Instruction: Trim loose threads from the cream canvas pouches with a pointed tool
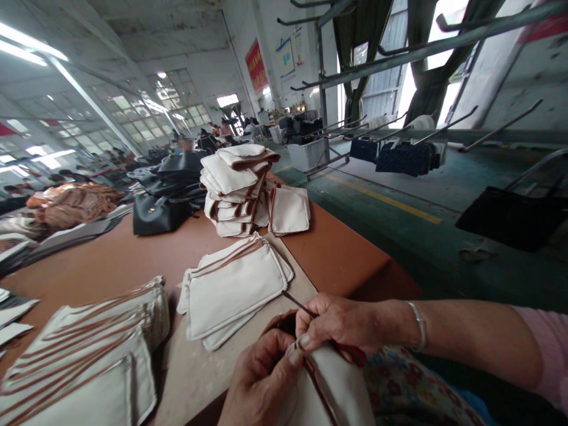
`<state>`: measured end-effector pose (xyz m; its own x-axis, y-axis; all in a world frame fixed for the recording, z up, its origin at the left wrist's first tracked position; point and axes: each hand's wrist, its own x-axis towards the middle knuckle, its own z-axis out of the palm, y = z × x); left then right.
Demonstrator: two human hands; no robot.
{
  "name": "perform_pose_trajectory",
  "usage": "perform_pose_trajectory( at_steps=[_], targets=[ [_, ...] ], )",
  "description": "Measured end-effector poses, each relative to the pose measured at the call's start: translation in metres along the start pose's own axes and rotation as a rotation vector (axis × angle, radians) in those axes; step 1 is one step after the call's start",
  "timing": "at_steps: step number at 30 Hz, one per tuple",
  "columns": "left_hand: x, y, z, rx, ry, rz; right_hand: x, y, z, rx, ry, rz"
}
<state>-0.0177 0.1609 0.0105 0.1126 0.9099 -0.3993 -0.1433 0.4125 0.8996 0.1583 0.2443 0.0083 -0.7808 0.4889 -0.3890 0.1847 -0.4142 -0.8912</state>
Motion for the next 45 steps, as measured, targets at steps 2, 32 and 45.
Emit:
perform_pose_trajectory(
  at_steps=[2, 32, 45],
  targets=[
    [0.000, -0.002, -0.001, -0.007, -0.011, -0.018, 0.001, 0.002, -0.001, 0.023, -0.009, 0.001],
    [0.001, 0.004, 0.006, 0.031, 0.058, 0.029, -0.010, -0.016, 0.004, -0.301, 0.145, -0.277],
    [-0.006, 0.012, 0.010, 0.419, 0.182, 0.204, -0.007, -0.012, -0.009, -0.389, 0.102, -0.326]
  ],
)
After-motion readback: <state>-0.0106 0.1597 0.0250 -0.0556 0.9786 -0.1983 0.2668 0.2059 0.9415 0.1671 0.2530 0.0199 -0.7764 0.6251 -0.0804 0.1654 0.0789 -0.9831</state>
